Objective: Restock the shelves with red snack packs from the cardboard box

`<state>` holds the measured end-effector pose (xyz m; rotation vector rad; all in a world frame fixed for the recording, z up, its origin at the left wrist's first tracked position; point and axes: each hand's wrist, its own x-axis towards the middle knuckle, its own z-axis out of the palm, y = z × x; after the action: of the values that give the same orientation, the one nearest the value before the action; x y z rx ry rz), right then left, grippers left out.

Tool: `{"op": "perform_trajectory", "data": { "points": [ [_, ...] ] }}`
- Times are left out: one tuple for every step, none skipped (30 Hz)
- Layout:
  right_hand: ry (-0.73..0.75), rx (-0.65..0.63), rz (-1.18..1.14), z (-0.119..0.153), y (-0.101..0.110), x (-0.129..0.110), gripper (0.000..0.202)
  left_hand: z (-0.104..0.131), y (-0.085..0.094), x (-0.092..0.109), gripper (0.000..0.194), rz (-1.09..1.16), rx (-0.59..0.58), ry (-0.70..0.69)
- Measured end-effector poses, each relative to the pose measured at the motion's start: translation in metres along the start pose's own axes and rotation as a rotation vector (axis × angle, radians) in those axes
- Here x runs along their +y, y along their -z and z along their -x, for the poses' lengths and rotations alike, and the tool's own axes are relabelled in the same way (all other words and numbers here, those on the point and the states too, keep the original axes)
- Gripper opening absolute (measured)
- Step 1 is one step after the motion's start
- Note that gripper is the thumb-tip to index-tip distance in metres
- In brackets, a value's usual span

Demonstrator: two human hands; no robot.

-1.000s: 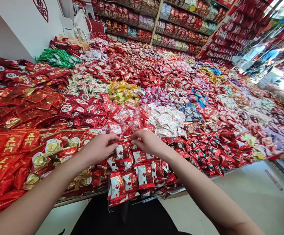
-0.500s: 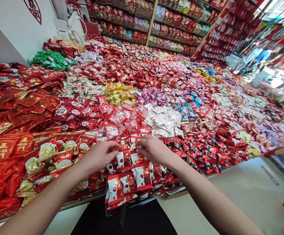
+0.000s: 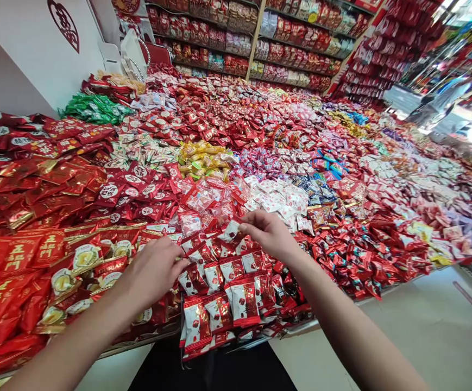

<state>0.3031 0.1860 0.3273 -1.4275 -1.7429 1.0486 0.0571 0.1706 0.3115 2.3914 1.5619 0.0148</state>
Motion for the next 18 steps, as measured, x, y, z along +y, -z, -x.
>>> {"op": "perform_trajectory", "data": {
  "points": [
    [0.001,0.015,0.017,-0.003,0.003,0.001,0.016,0.001,-0.005,0.000,0.025,-0.024,0.002,-0.011],
    [0.005,0.024,0.034,-0.005,0.005,0.002,0.016,0.002,-0.009,0.002,0.025,-0.034,0.003,-0.019],
    [0.007,0.023,0.048,-0.007,0.006,0.002,0.015,0.003,-0.013,0.003,0.024,-0.041,0.002,-0.032],
    [0.008,0.017,0.064,-0.009,0.007,0.002,0.014,0.003,-0.017,0.004,0.023,-0.040,-0.001,-0.047],
    [0.010,0.010,0.083,-0.010,0.007,0.002,0.013,0.003,-0.019,0.005,0.022,-0.034,-0.004,-0.059],
    [0.012,0.005,0.102,-0.011,0.006,0.001,0.012,0.003,-0.021,0.006,0.021,-0.027,-0.007,-0.068],
    [0.013,-0.001,0.118,-0.011,0.006,0.001,0.011,0.002,-0.022,0.006,0.022,-0.019,-0.012,-0.075],
    [0.014,-0.006,0.128,-0.011,0.005,0.001,0.010,0.001,-0.022,0.006,0.022,-0.009,-0.017,-0.081],
    [0.017,-0.014,0.131,-0.011,0.003,0.001,0.009,0.000,-0.022,0.006,0.021,0.001,-0.023,-0.086],
    [0.019,-0.025,0.127,-0.011,0.001,0.001,0.009,-0.001,-0.022,0.005,0.021,0.011,-0.029,-0.089],
    [0.022,-0.044,0.120,-0.011,-0.002,0.000,0.009,-0.002,-0.022,0.005,0.020,0.022,-0.035,-0.090],
    [0.026,-0.070,0.109,-0.010,-0.005,-0.001,0.009,-0.003,-0.023,0.004,0.020,0.034,-0.039,-0.091],
    [0.031,-0.102,0.103,-0.009,-0.009,-0.003,0.009,-0.005,-0.023,0.003,0.021,0.047,-0.044,-0.092],
    [0.041,-0.134,0.106,-0.009,-0.013,-0.005,0.009,-0.006,-0.023,0.002,0.021,0.061,-0.048,-0.094],
    [0.057,-0.167,0.120,-0.008,-0.018,-0.008,0.009,-0.007,-0.024,0.002,0.021,0.075,-0.053,-0.097],
    [0.081,-0.203,0.146,-0.008,-0.023,-0.011,0.009,-0.008,-0.024,0.001,0.020,0.087,-0.058,-0.100],
    [0.107,-0.241,0.185,-0.008,-0.028,-0.014,0.010,-0.008,-0.024,0.001,0.020,0.096,-0.062,-0.101],
    [0.134,-0.280,0.234,-0.008,-0.032,-0.017,0.011,-0.009,-0.023,0.001,0.019,0.104,-0.065,-0.098]
  ]
}}
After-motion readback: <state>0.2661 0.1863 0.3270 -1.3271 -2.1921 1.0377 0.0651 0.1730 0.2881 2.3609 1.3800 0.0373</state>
